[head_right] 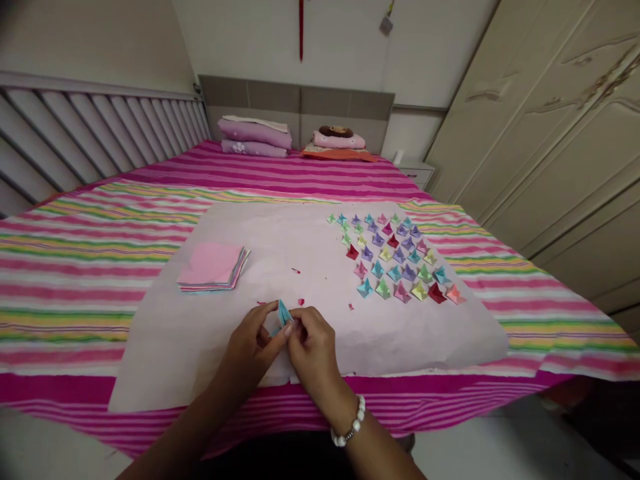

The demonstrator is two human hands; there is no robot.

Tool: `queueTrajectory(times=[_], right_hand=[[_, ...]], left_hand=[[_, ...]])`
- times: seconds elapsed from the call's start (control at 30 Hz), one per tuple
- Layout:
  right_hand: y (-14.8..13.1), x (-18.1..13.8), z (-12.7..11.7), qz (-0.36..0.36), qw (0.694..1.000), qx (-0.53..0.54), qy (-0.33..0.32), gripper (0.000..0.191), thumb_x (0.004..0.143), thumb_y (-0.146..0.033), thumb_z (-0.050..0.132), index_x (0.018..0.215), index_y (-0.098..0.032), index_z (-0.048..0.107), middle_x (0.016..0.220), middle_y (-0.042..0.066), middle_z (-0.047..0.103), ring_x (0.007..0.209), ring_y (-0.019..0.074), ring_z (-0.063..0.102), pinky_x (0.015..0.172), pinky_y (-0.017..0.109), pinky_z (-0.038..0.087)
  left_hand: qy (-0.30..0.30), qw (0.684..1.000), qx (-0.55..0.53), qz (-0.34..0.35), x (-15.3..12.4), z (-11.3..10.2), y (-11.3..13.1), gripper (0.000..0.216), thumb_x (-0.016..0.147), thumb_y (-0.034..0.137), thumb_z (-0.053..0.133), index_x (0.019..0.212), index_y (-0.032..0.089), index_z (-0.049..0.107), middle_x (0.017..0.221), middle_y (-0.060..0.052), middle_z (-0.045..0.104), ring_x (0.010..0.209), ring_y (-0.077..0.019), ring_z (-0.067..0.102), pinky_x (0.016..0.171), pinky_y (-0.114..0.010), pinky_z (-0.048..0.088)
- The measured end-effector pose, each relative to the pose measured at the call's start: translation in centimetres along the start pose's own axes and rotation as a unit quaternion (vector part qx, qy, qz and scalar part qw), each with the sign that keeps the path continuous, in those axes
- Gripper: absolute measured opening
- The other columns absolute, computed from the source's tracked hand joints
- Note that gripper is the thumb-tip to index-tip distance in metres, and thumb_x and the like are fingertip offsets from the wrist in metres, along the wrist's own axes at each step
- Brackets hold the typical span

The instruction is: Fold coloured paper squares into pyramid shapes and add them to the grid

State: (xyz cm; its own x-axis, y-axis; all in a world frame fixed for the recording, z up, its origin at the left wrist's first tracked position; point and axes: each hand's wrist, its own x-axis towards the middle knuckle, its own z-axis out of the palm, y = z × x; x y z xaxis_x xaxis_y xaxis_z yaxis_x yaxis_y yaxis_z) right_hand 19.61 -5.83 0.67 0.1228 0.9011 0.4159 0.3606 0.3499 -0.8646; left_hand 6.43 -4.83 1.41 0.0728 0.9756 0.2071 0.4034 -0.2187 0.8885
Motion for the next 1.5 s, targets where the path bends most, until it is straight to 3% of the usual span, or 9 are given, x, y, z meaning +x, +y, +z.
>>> queueTrajectory(times=[0.2, 0.4, 0.53, 0.77, 0.93, 1.03, 1.17, 1.33, 1.5], right_hand=[[0.0, 0.0, 0.4, -0.003, 1.0, -0.003, 0.019, 0.011, 0.084, -0.015, 0.054, 0.083, -0.019, 0.064, 0.071, 0.0, 0.055, 0.059, 0.0135, 0.051, 0.055, 0.026, 0.042], [-0.4, -0.1, 0.7, -0.015, 1.0, 0.013, 0.024, 0.012, 0.084, -0.015, 0.053, 0.08, -0.018, 0.064, 0.074, 0.002, 0.057, 0.062, 0.0136, 0.052, 0.056, 0.026, 0.042], [-0.1, -0.1, 0.8, 0.025, 0.994, 0.098, 0.027, 0.009, 0.079, -0.015, 0.055, 0.079, -0.019, 0.063, 0.09, 0.006, 0.062, 0.068, 0.014, 0.055, 0.059, 0.026, 0.044], [0.5, 0.7, 0.3, 0.211, 0.917, 0.338, 0.009, 0.008, 0.067, -0.02, 0.067, 0.075, -0.019, 0.066, 0.088, 0.003, 0.068, 0.056, 0.0104, 0.053, 0.051, 0.023, 0.044], [0.1, 1.1, -0.4, 0.242, 0.883, 0.402, 0.003, 0.007, 0.067, -0.021, 0.071, 0.073, -0.018, 0.07, 0.078, 0.002, 0.069, 0.058, 0.011, 0.054, 0.053, 0.023, 0.043], [0.2, 1.1, -0.7, 0.244, 0.871, 0.426, -0.029, 0.016, 0.073, -0.031, 0.073, 0.079, -0.017, 0.071, 0.072, 0.002, 0.066, 0.057, 0.0111, 0.055, 0.056, 0.024, 0.044], [0.6, 0.8, -0.7, 0.223, 0.884, 0.405, -0.076, 0.029, 0.069, -0.035, 0.079, 0.091, -0.018, 0.071, 0.064, -0.001, 0.063, 0.059, 0.0116, 0.055, 0.059, 0.024, 0.043], [1.0, 0.6, -0.3, 0.214, 0.92, 0.319, -0.081, 0.03, 0.061, -0.033, 0.084, 0.082, -0.016, 0.069, 0.049, -0.008, 0.047, 0.045, 0.0054, 0.039, 0.046, 0.019, 0.03], [0.8, 0.5, -0.2, 0.221, 0.928, 0.284, -0.095, 0.03, 0.064, -0.04, 0.081, 0.065, -0.015, 0.063, 0.047, -0.007, 0.049, 0.042, 0.0064, 0.041, 0.044, 0.02, 0.031]], left_hand=[[0.09, 0.994, 0.045, 0.035, 0.0, 0.2, -1.0, 0.047, 0.074, 0.035, 0.069, 0.118, 0.021, 0.059, 0.12, -0.011, 0.061, 0.107, -0.0281, 0.059, 0.081, -0.037, 0.051], [0.001, 0.994, -0.079, -0.082, 0.0, 0.8, -1.0, 0.045, 0.082, 0.032, 0.057, 0.124, 0.018, 0.055, 0.109, -0.011, 0.069, 0.063, -0.0174, 0.067, 0.057, -0.031, 0.054], [-0.005, 0.989, -0.135, -0.061, 0.1, 0.6, -1.0, 0.04, 0.076, 0.023, 0.06, 0.116, 0.016, 0.06, 0.116, -0.012, 0.067, 0.091, -0.0215, 0.069, 0.074, -0.031, 0.056], [-0.054, 0.976, -0.212, -0.015, 0.5, -0.5, -0.2, 0.027, 0.079, 0.024, 0.061, 0.105, 0.017, 0.068, 0.107, -0.009, 0.072, 0.097, -0.0214, 0.068, 0.086, -0.032, 0.054], [-0.123, 0.951, -0.282, -0.026, 0.6, -0.9, -0.4, 0.04, 0.067, 0.02, 0.077, 0.106, 0.019, 0.068, 0.114, -0.008, 0.07, 0.107, -0.0234, 0.065, 0.094, -0.035, 0.052], [-0.109, 0.949, -0.293, -0.052, 0.6, -0.9, -0.4, 0.041, 0.062, 0.019, 0.08, 0.102, 0.018, 0.069, 0.106, -0.007, 0.072, 0.101, -0.0226, 0.067, 0.092, -0.034, 0.053], [-0.066, 0.956, -0.264, -0.107, 0.9, -0.8, -0.1, 0.018, 0.07, 0.028, 0.073, 0.083, 0.016, 0.073, 0.078, -0.003, 0.074, 0.079, -0.0186, 0.069, 0.075, -0.029, 0.055], [-0.054, 0.956, -0.253, -0.139, 1.1, -1.0, 0.2, 0.019, 0.066, 0.034, 0.074, 0.067, 0.015, 0.071, 0.054, 0.003, 0.062, 0.055, -0.0113, 0.056, 0.056, -0.022, 0.047], [-0.066, 0.955, -0.259, -0.127, 1.2, -1.2, 0.2, 0.018, 0.063, 0.031, 0.076, 0.067, 0.015, 0.069, 0.059, 0.003, 0.063, 0.061, -0.0115, 0.056, 0.059, -0.022, 0.044]])
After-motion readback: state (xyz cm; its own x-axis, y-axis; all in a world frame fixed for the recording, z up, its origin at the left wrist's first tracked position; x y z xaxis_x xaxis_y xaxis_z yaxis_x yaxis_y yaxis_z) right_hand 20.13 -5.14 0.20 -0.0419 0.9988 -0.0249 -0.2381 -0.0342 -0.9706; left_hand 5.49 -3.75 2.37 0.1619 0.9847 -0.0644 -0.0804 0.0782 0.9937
